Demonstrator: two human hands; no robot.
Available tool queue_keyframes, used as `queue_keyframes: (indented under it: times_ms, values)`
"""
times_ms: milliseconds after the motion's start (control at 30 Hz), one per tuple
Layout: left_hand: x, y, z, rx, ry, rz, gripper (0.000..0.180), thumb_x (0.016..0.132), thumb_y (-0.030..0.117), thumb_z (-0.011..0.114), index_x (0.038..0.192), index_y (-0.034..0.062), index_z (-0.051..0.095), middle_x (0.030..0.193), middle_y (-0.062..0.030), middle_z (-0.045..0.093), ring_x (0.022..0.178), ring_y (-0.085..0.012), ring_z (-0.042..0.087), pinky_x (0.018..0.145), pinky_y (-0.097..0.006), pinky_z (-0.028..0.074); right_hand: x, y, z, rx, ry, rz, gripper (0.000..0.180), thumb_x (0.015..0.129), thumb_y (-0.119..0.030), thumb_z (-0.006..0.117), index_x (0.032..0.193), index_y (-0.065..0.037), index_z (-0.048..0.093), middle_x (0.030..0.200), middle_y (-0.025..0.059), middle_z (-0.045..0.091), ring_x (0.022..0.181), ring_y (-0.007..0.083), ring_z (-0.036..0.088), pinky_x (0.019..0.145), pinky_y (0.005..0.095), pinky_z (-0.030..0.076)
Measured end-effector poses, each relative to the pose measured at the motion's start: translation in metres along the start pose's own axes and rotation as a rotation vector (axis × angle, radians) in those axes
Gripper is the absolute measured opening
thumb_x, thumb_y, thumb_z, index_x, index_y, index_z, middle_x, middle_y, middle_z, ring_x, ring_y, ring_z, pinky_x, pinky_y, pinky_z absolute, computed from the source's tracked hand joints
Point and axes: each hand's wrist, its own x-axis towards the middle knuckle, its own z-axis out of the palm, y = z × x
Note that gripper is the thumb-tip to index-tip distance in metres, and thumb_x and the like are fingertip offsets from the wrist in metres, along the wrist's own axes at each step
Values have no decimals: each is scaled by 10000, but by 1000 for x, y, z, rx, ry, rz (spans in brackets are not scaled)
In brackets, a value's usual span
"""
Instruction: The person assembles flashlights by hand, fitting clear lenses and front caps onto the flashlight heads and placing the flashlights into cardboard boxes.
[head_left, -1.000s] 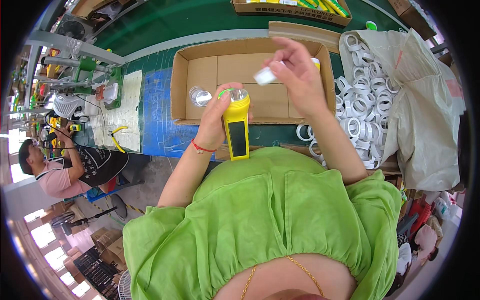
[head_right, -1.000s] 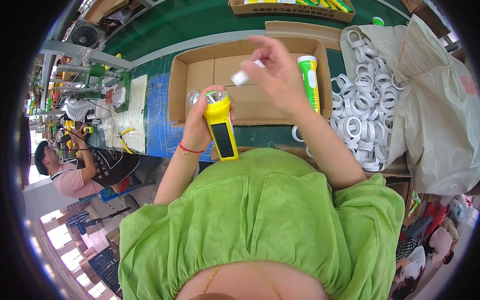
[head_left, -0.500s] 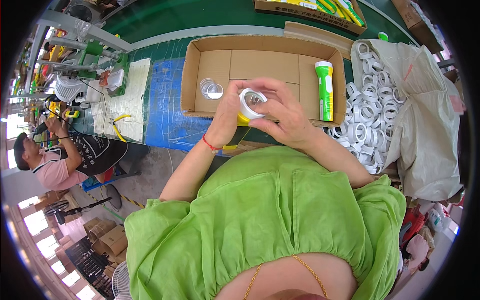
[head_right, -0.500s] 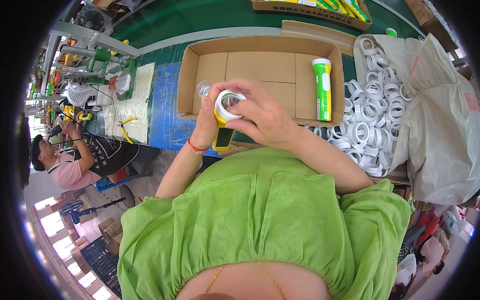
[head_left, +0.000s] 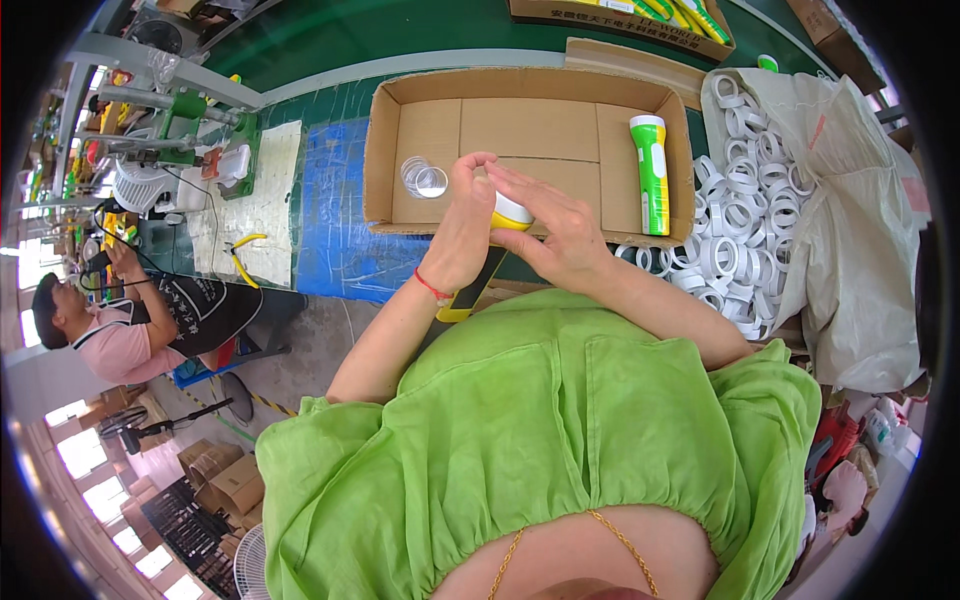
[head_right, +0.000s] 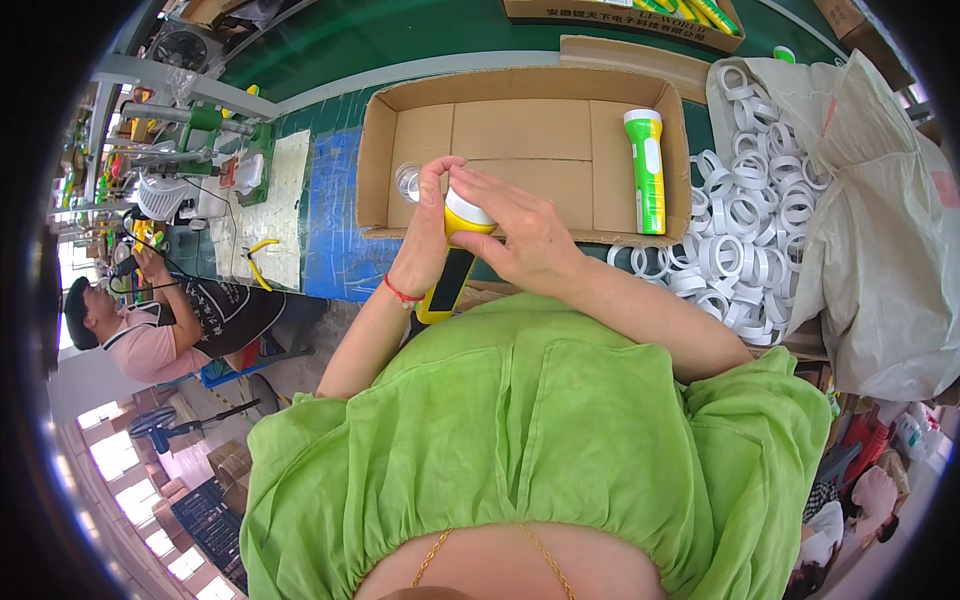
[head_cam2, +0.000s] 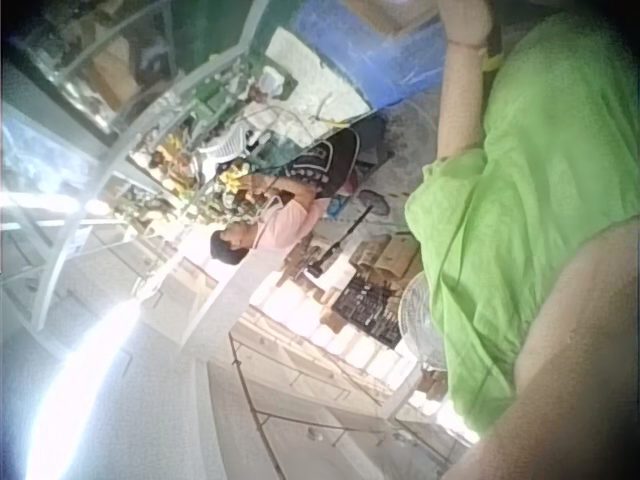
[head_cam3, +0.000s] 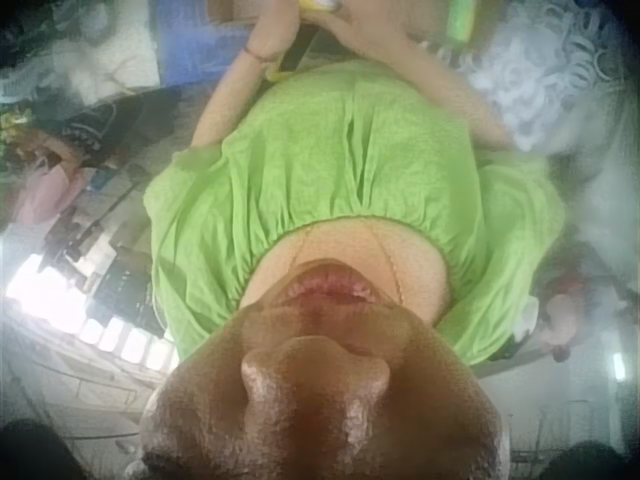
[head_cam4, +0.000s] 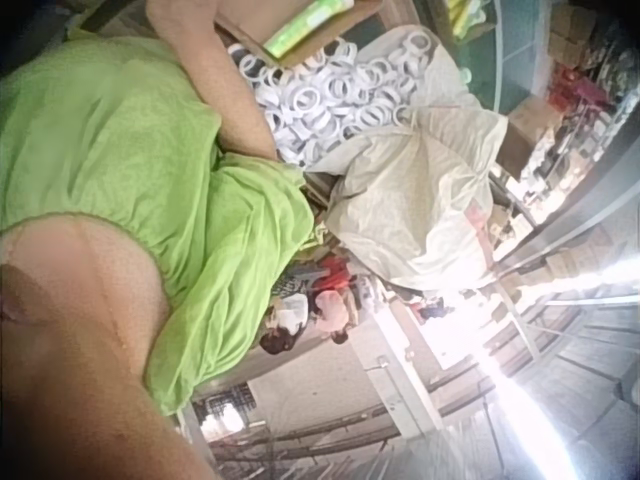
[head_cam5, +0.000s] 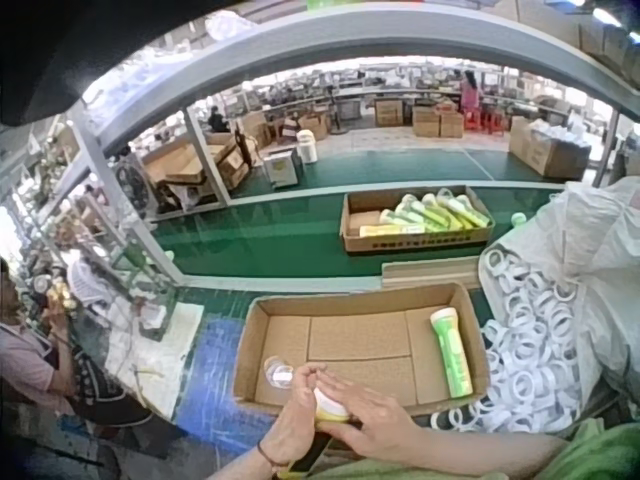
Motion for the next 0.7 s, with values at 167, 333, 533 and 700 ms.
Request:
queue_keyframes:
  times_ms: [167,333,533,700]
  values:
    - [4,2,-3,-125,4,7,641,963,481,405,1365,17,220,1204,-160,451,1077,-214,503,928,-332,400,0,-4,-3,99,43,7,566,707,-91,770,1223,2,557,1257,179,563,1172,325,541,960,379,465]
    - [-5,30,-12,267,-181,65,708,780,409,726,1290,24,422,1158,-197,575,1038,-262,585,839,-375,459,6,2,-19,116,182,119,542,739,-78,744,1238,5,552,1287,170,549,1189,309,536,975,363,446]
    - [-8,22,8,661,46,116,489,790,396,728,1049,15,562,771,-139,662,641,-302,646,572,-374,495,3,-20,-31,184,123,131,374,904,-133,555,1241,29,543,1311,211,516,1242,341,481,1026,382,386]
    - [-12,46,-10,-282,-593,-314,516,831,449,675,1080,17,541,692,-66,610,560,-199,604,487,-312,470,3,-44,-54,183,85,-108,343,930,-113,486,1221,57,547,1293,224,525,1223,360,492,1019,415,386]
